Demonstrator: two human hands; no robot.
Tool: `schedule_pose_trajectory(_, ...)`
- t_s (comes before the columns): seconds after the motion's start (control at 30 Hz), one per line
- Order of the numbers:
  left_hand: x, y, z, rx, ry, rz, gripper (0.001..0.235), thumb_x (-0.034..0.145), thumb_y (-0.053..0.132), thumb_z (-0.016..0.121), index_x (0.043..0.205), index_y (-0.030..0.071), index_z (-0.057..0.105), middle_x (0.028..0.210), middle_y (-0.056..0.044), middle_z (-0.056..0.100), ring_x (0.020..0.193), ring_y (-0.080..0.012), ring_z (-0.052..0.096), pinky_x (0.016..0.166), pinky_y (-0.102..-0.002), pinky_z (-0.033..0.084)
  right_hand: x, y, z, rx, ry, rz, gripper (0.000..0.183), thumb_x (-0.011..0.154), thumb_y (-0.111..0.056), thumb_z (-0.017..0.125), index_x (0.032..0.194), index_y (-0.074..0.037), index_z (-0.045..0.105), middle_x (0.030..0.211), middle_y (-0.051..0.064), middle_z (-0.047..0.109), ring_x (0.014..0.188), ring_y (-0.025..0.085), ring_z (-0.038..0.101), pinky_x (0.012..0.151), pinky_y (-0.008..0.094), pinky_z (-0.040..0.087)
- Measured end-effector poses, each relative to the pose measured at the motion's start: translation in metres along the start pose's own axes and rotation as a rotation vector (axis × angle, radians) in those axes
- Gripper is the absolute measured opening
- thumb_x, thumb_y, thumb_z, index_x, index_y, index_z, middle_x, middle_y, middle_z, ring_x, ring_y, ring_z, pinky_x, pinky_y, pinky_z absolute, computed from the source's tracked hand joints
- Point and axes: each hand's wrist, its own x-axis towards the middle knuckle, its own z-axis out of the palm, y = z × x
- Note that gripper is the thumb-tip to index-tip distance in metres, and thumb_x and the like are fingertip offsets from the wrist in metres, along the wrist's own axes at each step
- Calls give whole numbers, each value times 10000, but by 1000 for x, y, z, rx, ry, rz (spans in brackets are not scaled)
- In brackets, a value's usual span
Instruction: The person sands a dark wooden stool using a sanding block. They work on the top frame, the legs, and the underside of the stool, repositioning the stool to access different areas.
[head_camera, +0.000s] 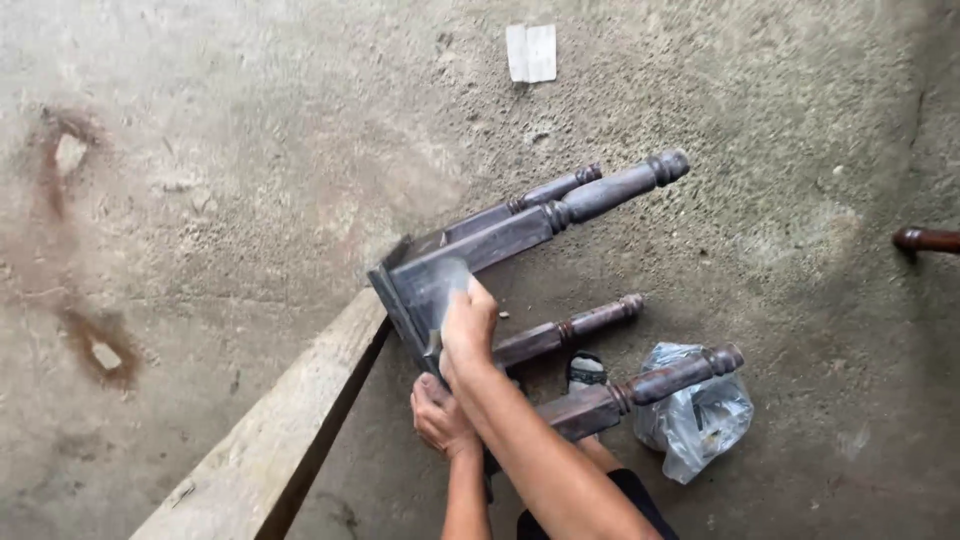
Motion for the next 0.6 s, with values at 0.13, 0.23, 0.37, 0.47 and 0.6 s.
schedule_pose_trajectory(0.13, 3, -2, 7, -16, 5, 56, 481, 1056, 422, 419, 1178, 41, 686, 1134, -220, 693, 1011, -469, 642, 850, -536, 499, -95, -160, 20, 223, -296, -180, 360, 1017, -89, 514, 1365, -72, 607, 1280, 119, 694, 1127, 186, 646, 942, 300, 527)
schedule_pose_trajectory(0.23, 3, 1, 10, -27, 37, 56, 477, 1048, 424, 425, 1171, 48, 691, 1111, -214, 695, 1000, -464, 645, 839, -532, 504, -38, -131, -35, -622, -51, -1072, 425, 1084, -25, 433, 1496, -55, 533, 1476, 173, 628, 1445, 328, 566, 1225, 378, 473)
schedule_pose_trajectory(0.37, -6, 8, -6, -14, 40, 32, 493, 1048, 437, 411, 1147, 48, 697, 1090, -214, 696, 984, -467, 642, 830, -532, 504, 21, -81, -63, -1122, -390, -1341, 456, 913, -47, 517, 1355, -80, 627, 1451, 176, 622, 1398, 357, 538, 1173, 477, 406)
schedule_pose_trajectory(0.47, -1, 12, 0, -8, 26, 42, 516, 1058, 452, 389, 1124, 46, 700, 1092, -213, 697, 978, -471, 640, 827, -536, 502, 66, -96, -94, -1061, -573, -1529, 428, 986, -39, 524, 1398, -90, 630, 1459, 130, 637, 1388, 306, 578, 1201, 442, 400)
schedule_pose_trajectory(0.6, 1, 5, 1, 33, 21, 26, 540, 1067, 474, 379, 1125, 45, 701, 1100, -215, 699, 996, -469, 643, 838, -534, 504, 113, -120, -133, -1029, -113, -1388, 429, 993, 18, 469, 1379, -56, 640, 1436, 166, 643, 1410, 315, 570, 1255, 438, 384)
